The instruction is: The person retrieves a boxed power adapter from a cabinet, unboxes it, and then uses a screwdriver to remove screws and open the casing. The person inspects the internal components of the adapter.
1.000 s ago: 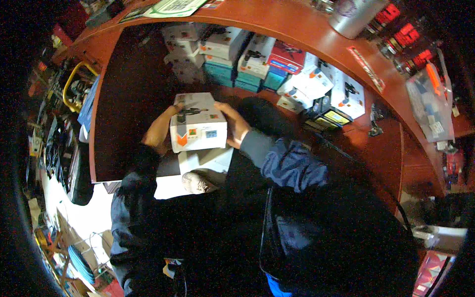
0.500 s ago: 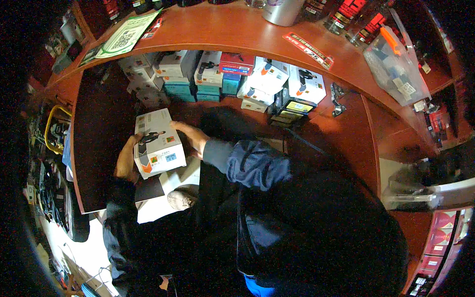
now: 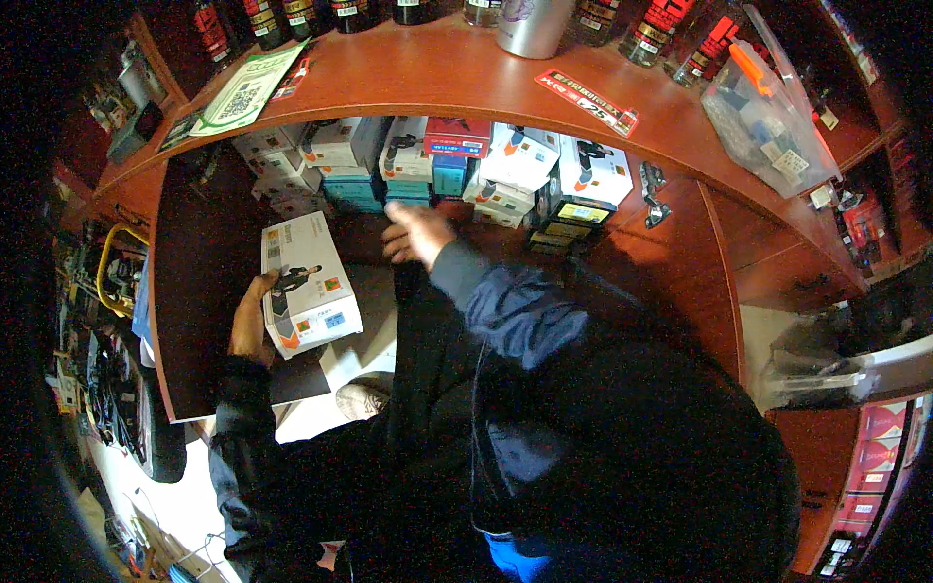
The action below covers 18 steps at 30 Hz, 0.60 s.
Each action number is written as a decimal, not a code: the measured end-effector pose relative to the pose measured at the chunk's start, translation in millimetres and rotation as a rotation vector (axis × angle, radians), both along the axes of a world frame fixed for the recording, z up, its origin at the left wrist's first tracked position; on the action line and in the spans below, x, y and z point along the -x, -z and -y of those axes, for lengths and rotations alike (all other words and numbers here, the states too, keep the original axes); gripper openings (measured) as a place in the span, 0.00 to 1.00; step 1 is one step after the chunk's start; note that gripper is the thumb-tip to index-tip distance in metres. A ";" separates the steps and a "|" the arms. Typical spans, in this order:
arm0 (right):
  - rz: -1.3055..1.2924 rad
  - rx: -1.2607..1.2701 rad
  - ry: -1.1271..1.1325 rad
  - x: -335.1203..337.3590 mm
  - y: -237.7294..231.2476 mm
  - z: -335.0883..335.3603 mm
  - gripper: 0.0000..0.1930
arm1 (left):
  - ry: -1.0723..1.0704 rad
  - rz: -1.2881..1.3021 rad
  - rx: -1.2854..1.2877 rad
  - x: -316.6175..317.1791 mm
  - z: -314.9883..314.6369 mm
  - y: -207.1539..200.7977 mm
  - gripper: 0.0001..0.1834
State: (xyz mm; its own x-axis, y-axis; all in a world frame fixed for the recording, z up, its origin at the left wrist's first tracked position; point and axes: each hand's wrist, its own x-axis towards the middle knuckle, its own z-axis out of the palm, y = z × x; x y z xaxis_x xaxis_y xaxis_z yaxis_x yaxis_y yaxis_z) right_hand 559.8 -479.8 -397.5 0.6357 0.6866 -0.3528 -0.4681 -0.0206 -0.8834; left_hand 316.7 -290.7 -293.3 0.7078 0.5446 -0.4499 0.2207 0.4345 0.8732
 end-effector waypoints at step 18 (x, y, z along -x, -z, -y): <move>-0.113 -0.403 0.921 -139.6 5.2 102.6 0.26 | 0.046 0.024 -0.089 1.2 -6.2 7.8 0.30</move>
State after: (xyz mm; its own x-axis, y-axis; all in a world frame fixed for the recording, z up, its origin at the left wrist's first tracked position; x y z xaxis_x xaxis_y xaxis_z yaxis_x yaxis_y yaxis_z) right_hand 699.4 -582.3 -402.6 0.9555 0.0271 -0.2936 -0.2327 0.6809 -0.6944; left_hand 315.5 -284.5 -301.2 0.7428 0.5485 -0.3838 0.2171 0.3449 0.9132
